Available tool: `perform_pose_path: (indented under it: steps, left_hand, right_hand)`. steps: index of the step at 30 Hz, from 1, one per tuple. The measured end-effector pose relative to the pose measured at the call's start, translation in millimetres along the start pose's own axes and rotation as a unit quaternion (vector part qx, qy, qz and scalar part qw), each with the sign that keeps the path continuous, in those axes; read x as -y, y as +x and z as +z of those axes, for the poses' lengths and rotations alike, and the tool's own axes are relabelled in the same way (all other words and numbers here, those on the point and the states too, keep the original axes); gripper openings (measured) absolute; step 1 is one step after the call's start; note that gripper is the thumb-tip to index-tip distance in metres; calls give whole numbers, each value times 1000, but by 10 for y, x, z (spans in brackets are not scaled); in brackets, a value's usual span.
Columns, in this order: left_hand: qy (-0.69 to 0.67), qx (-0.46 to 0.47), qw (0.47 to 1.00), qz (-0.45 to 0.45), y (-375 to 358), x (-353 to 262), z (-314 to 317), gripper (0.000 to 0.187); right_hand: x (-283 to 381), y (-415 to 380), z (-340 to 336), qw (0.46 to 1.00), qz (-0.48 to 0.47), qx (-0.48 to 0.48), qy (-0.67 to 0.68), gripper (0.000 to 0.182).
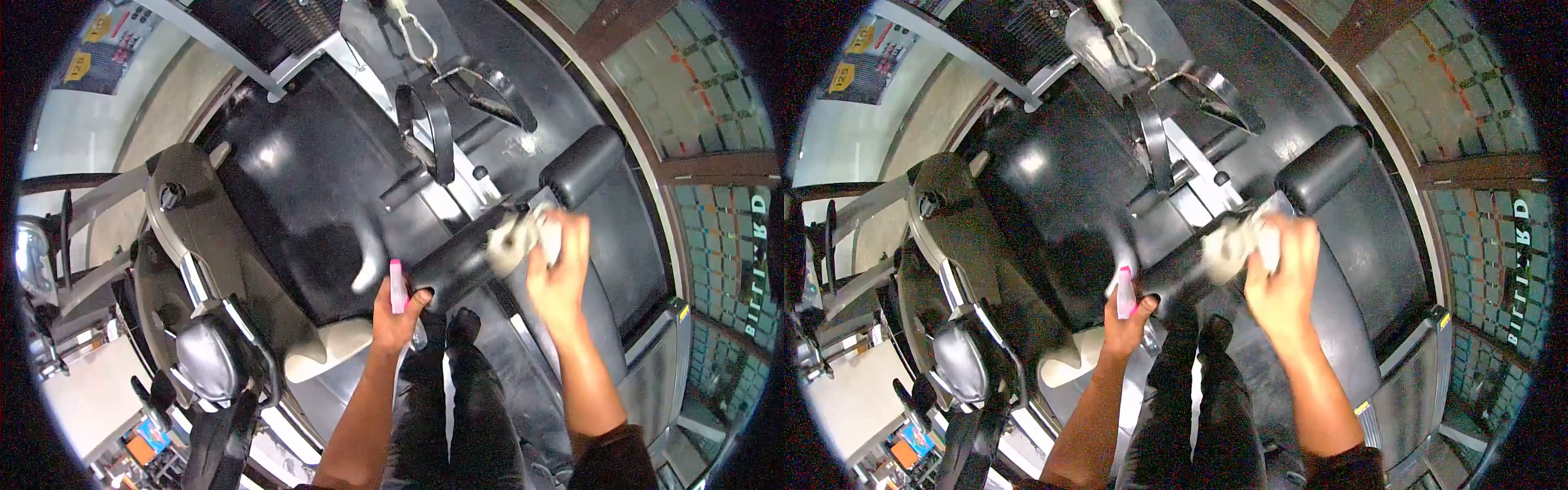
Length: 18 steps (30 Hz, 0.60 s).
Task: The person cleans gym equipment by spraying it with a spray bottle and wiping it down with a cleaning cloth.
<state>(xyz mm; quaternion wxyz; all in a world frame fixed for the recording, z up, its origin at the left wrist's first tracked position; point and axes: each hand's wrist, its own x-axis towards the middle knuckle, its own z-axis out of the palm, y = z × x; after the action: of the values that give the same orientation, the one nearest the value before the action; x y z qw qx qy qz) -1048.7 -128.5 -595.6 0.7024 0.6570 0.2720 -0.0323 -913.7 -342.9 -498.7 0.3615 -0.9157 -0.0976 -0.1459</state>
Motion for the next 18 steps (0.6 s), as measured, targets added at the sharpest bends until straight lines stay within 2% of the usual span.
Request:
perform_pose_path:
  steps: [2,4,7,9,12,13,14,16,17,18]
  left_hand:
    - [4,-8,1000,12,4,18,17,47]
    - [-12,-23,999,24,-23,-29,67,47]
    - [43,-39,998,19,-40,28,20,44]
    - [61,-36,997,23,-30,58,21,44]
    - [47,2,999,-18,-40,41,-10,56]
    - [45,-8,999,-14,-20,148,-22,58]
    - [45,-12,999,-19,-18,145,-16,58]
    - [47,-16,998,-32,-37,106,-17,58]
    - [46,-4,997,-61,-16,145,-53,58]
    - [25,6,998,-49,-3,194,-56,58]
  right_hand:
    - [-103,-50,269,1000,-9,9,2,20]
    - [353,-357,485,972,23,95,-215,12]
    - [625,-655,516,983,-2,158,-94,19]
    - [560,-710,454,979,6,204,-16,23]
    - [328,-417,261,982,-46,169,68,25]
    - [251,-161,217,987,-68,139,46,27]
    - [283,34,167,990,-13,133,-38,29]
    - [234,119,439,955,46,217,-196,33]
    - [310,128,551,932,66,275,-227,31]
    - [423,122,671,904,84,333,-255,30]
